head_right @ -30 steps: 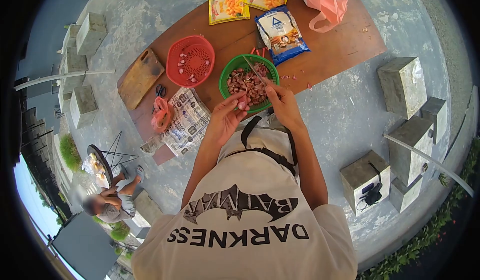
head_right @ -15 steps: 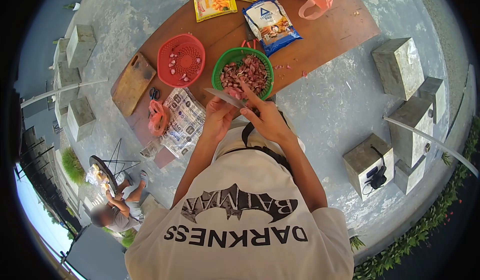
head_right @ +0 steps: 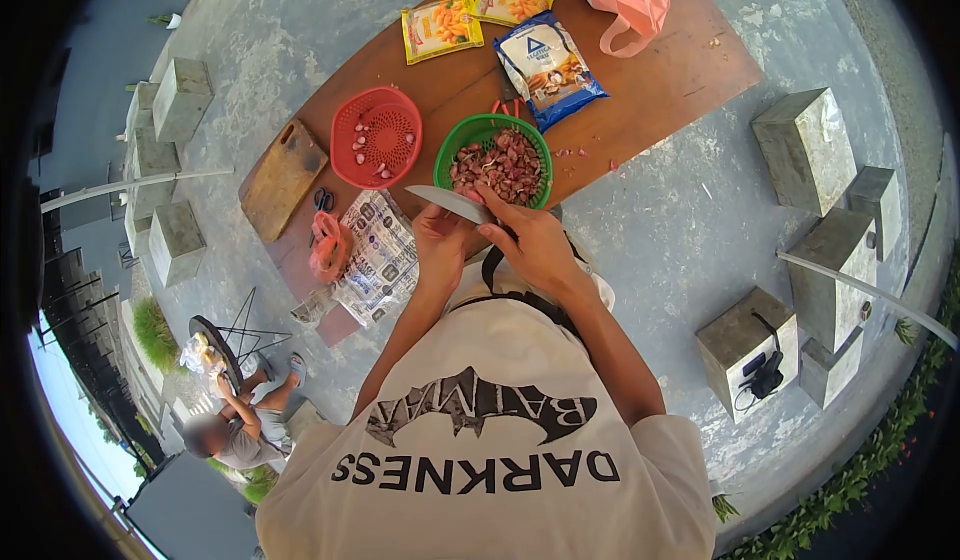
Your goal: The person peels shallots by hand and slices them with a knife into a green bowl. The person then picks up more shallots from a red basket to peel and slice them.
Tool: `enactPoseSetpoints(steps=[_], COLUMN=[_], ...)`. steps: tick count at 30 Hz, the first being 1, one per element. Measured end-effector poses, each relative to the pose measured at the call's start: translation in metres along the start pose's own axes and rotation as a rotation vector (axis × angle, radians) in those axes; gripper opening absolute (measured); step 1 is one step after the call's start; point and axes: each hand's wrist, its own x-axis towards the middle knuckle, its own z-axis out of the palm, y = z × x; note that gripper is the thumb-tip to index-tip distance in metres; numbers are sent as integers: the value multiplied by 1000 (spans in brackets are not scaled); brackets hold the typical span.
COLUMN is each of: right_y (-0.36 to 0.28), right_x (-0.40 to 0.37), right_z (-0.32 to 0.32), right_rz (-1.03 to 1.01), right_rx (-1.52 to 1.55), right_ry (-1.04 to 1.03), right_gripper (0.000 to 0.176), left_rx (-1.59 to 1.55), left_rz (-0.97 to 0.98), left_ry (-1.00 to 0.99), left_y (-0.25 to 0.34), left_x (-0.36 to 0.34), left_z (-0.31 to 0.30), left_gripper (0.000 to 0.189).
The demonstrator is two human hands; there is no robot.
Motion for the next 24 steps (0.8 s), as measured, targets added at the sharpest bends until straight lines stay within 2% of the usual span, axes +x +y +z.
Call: enactPoseSetpoints(steps=[3,7,9,10,12,13,17,19,24], right_y=[-1,-5,1,6,9,2,-4,3,-5], right_x=[3,3,4,6,11,11,9,8,7], right_z=[0,-5,-8,-10,-14,-23,-23,-14,-11], right_rz=[9,25,201,197,207,342,247,101,89], right_rx=[-2,-12,259,259,505,501,518,515,358], right_ry=[18,3,-44,-45,-77,-140,-141,-133,-135], right_gripper=[44,40,36,36,34,38,41,46,46], left_rx=[171,218,203,204,174,176,129,124,175], left_rz=[88,130,97,100,57,61,97,100,169], left_ry=[6,-18,-89,-88,-84,-81,-74,-44,-35], left_y=[4,5,4,3,2,1,3,7,6], left_x=[-1,-2,-3,-2,0,1,2,1,-3], left_z=[4,5,4,4,5,4,8,10,7], left_gripper=[31,30,29,29,29,29,27,27,28])
